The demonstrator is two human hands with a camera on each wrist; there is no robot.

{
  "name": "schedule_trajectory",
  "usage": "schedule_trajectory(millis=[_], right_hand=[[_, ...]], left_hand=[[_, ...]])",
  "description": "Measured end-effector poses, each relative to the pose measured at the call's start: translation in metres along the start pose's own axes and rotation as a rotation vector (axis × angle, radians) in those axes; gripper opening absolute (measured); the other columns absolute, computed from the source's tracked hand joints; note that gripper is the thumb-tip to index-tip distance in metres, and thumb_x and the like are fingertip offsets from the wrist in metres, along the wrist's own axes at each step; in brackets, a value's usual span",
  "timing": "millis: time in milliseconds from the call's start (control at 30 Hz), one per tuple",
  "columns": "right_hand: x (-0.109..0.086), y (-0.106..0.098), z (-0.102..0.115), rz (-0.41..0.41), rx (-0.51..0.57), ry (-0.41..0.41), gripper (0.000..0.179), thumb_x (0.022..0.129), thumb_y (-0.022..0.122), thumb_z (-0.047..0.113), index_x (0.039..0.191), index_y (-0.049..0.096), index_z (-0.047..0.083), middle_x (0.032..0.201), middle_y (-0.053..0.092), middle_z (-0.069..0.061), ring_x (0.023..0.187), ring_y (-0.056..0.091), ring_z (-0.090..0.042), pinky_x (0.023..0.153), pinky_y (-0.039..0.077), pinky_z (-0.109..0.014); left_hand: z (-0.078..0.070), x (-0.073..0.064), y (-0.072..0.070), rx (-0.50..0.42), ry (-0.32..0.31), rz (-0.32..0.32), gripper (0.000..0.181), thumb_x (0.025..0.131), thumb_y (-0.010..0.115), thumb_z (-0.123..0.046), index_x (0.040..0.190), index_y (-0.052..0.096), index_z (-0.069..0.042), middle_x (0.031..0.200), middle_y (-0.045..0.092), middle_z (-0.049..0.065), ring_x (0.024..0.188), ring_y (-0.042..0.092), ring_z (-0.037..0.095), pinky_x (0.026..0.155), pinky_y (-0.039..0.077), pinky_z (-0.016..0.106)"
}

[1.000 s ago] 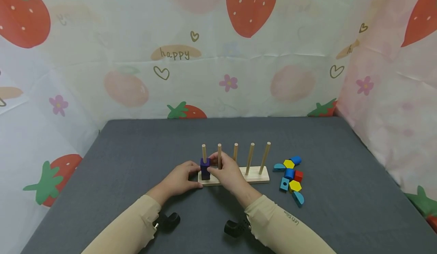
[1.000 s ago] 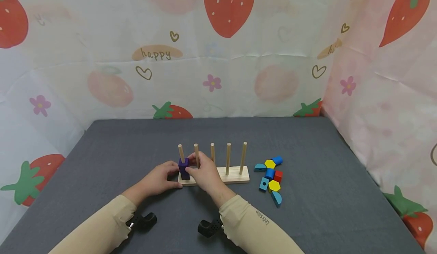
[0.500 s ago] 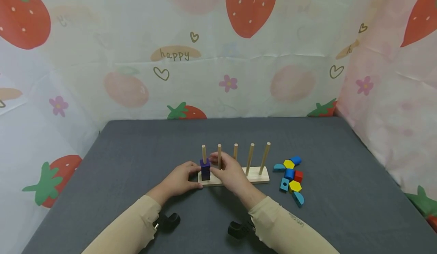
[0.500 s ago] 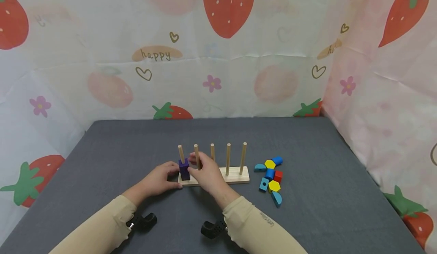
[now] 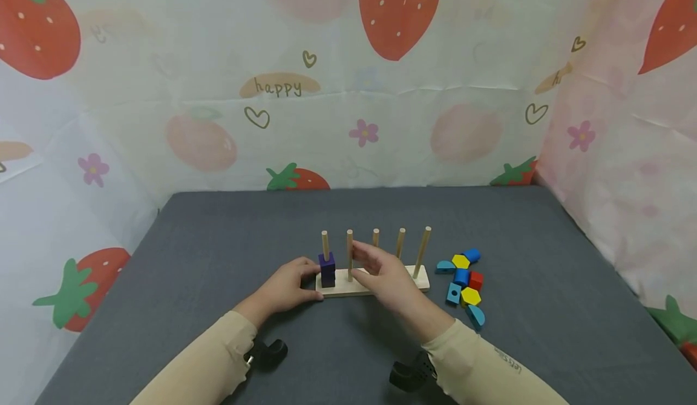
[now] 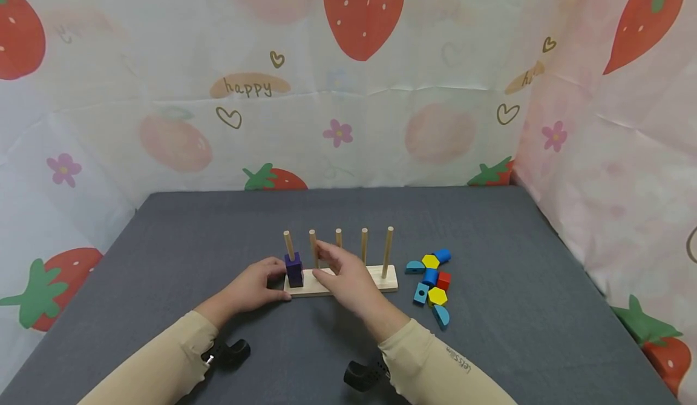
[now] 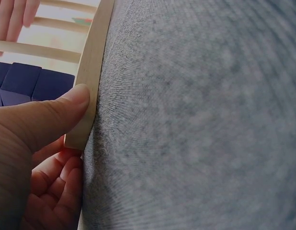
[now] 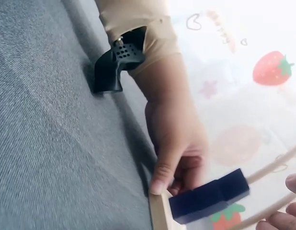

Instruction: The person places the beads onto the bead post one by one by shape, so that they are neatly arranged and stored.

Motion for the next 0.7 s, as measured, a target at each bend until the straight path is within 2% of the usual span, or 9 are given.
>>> schedule_trajectory(millis=[167,367,567,700], right_hand=[[-0.006,-0.018,-0.004,0.025,-0.045,0.010,0.035,0.088,0.062,0.015,0.122,0.058,0.013,0.123,0.058,-0.004,0.115,0.052,-0.025,0.094,0.041,-0.041],[-0.011,-0.046,-0.007,0.068,-0.046,-0.014,0.025,0.088,0.061,0.013,0.112,0.063,0.008,0.113,0.062,-0.009,0.100,0.058,-0.021,0.085,0.048,-0.033],[-0.021,-0.081,-0.014,0.101,-0.033,-0.027,0.027,0.088,0.061,0.019,0.113,0.061,0.006,0.114,0.060,-0.012,0.106,0.055,-0.028,0.086,0.047,-0.035],[-0.028,-0.107,-0.024,0.091,-0.082,-0.012,0.031,0.088,0.061,0.024,0.114,0.060,0.006,0.115,0.060,-0.012,0.106,0.055,-0.030,0.087,0.046,-0.039]], left_hand=[[0.001,0.000,0.000,0.008,0.010,-0.007,0.054,0.071,0.078,-0.030,0.116,0.062,-0.004,0.102,0.056,-0.002,0.095,0.053,0.014,0.087,0.044,0.036],[0.002,-0.001,0.000,0.008,0.002,-0.007,0.055,0.071,0.078,-0.030,0.117,0.061,-0.003,0.102,0.056,-0.002,0.095,0.053,0.014,0.087,0.044,0.036],[0.000,-0.001,-0.001,0.005,0.006,-0.009,0.055,0.072,0.078,-0.030,0.117,0.061,-0.003,0.103,0.056,-0.001,0.096,0.053,0.015,0.087,0.044,0.037],[0.000,-0.001,0.000,-0.001,-0.003,-0.003,0.054,0.072,0.078,-0.030,0.117,0.061,-0.004,0.103,0.056,-0.002,0.095,0.053,0.014,0.086,0.044,0.036]])
Point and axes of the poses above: each hand's wrist, its own x-axis towards the middle knuckle, its own y-axis out of the palm, z = x × y, the point moved 6 cm from there along x, towards the middle knuckle
